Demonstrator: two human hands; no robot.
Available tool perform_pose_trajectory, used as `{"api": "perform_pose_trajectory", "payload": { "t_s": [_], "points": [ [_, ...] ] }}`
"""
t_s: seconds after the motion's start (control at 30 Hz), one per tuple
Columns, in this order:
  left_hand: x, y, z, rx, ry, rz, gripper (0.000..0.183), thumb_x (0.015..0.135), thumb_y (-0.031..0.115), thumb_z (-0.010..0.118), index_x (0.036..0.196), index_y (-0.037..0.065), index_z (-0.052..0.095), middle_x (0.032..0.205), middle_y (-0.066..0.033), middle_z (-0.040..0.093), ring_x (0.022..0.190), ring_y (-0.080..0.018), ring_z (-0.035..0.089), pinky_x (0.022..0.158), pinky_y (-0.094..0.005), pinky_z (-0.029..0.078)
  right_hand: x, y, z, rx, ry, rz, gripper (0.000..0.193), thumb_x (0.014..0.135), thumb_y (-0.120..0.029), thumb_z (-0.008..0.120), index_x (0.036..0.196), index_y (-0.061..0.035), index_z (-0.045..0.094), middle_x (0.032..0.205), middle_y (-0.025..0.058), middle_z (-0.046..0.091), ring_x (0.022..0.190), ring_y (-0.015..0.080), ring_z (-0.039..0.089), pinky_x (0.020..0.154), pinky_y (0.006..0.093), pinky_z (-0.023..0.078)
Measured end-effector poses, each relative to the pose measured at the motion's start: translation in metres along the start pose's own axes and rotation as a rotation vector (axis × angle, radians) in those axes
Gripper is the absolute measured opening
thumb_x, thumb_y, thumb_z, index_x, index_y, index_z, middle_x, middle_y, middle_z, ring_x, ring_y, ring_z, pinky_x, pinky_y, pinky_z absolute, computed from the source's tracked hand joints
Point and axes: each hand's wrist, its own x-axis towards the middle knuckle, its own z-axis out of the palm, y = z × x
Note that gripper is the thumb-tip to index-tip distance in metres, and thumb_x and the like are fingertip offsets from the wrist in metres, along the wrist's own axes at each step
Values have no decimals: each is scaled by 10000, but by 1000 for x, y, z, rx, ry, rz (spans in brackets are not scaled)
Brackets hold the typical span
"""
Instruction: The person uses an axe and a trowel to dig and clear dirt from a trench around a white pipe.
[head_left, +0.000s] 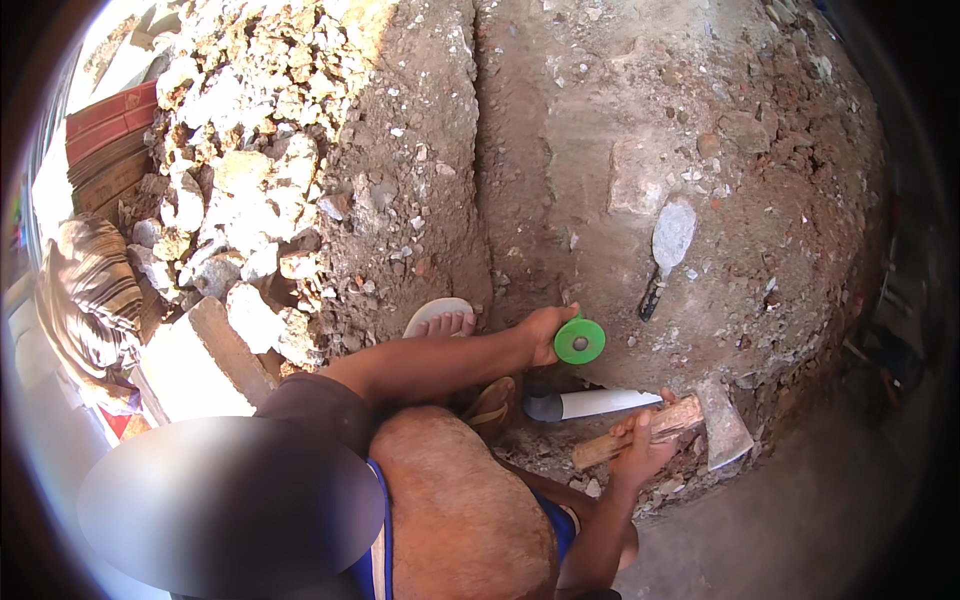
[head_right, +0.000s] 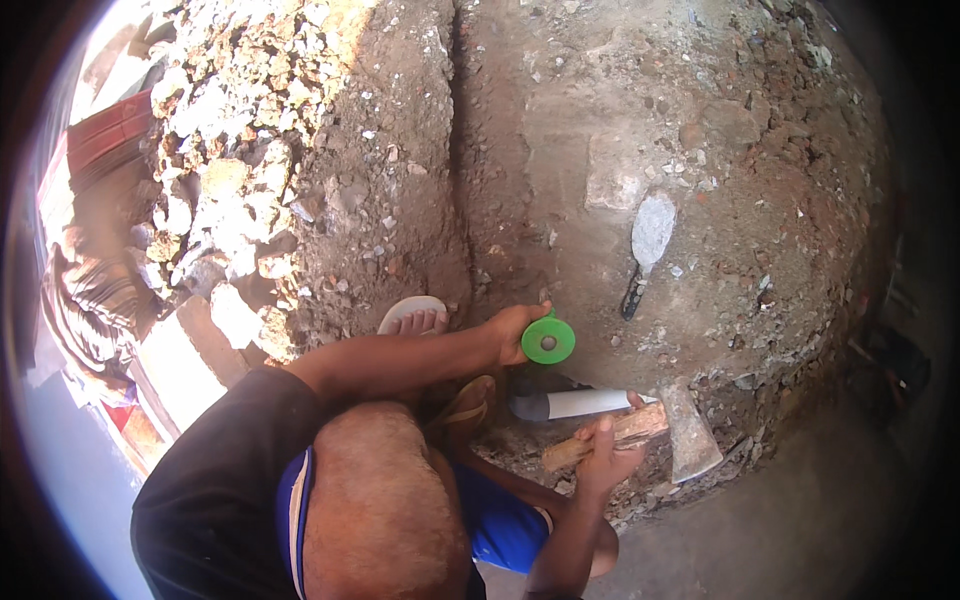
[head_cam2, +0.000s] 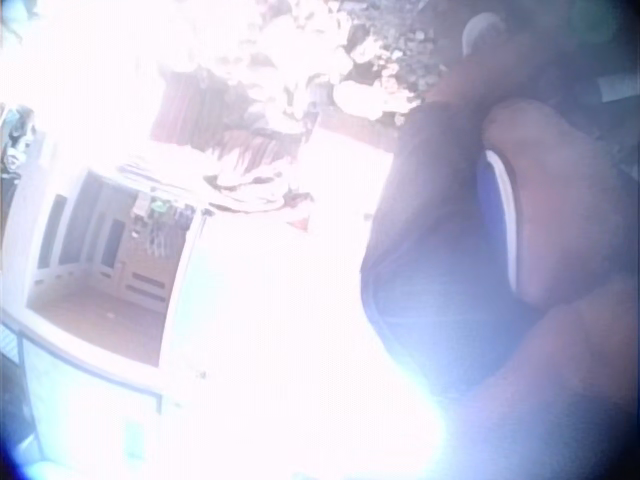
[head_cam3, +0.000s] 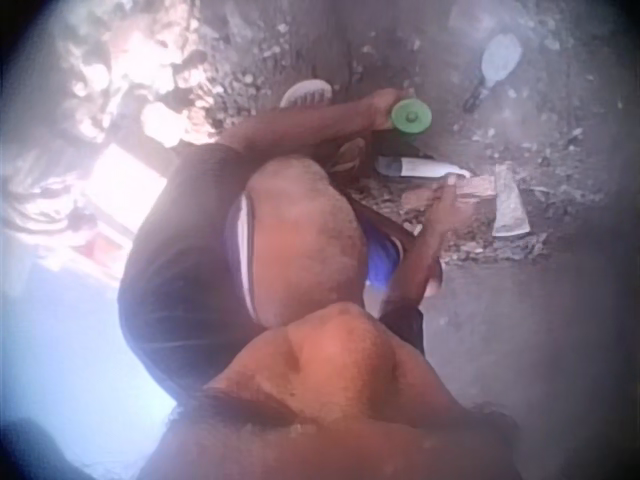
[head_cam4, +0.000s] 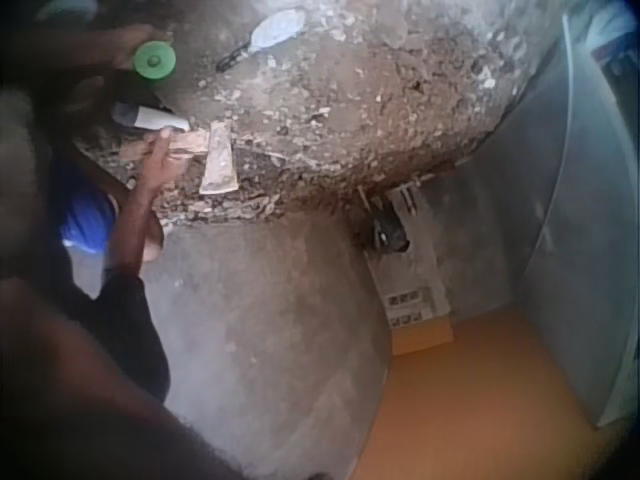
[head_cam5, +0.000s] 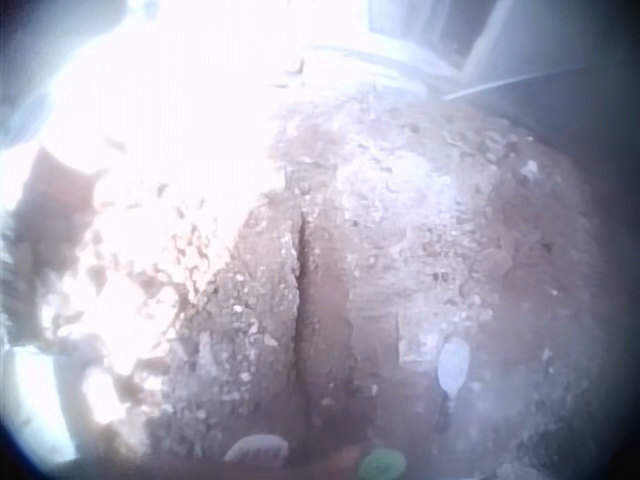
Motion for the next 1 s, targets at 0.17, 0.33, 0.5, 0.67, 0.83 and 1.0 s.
{"api": "perform_pose_trajectory", "payload": {
  "t_s": [0.17, 0.33, 0.5, 0.67, 0.83, 1.0],
  "points": [
    [15, 3, 5, -76, -30, 49, 314, 1022, 314, 490, 1072, 6, 529, 964, -116, 606, 846, -246, 627, 834, -426, 540, -22, -15, 3, 3, 50, -358, 434, 876, -50, 652, 1204, 59, 390, 726, 125, 557, 581, 156, 534, 554, 315, 492],
    [17, -2, 23, -37, -41, 43, 291, 1033, 295, 465, 1052, 12, 533, 921, -103, 599, 844, -224, 620, 826, -397, 546, -15, 67, 2, -640, 258, -585, 282, 856, -73, 694, 1093, -17, 552, 819, 107, 603, 714, 202, 583, 661, 344, 506],
    [28, -3, 12, -14, 30, 73, 303, 1026, 302, 484, 1073, 6, 529, 941, -107, 606, 837, -226, 623, 825, -394, 546, 0, 64, 22, -483, 56, 211, 289, 823, -4, 712, 1074, 22, 571, 947, 115, 614, 695, 188, 591, 649, 323, 514],
    [15, 0, 34, -40, 65, 55, 315, 1022, 303, 493, 1094, -2, 524, 945, -116, 610, 830, -232, 632, 828, -393, 546, -7, -24, 33, -124, 358, -481, 351, 847, -14, 709, 1089, 26, 458, 840, 96, 567, 608, 155, 557, 508, 273, 485],
    [26, -11, 47, 5, 72, 21, 324, 1024, 311, 486, 1094, -3, 523, 961, -125, 616, 844, -246, 637, 850, -402, 544, 15, 95, 14, -455, -20, 431, 451, 817, 35, 689, 1208, 17, 464, 775, 60, 555, 549, 139, 521, 507, 259, 453],
    [43, 2, 22, -34, 30, 9, 334, 1024, 331, 479, 1099, 9, 528, 1001, -131, 624, 866, -259, 643, 856, -416, 548, 6, -5, 36, -16, 212, 72, 577, 826, 52, 642, 1334, 19, 370, 802, 64, 539, 568, 124, 520, 492, 263, 445]
  ]
}}
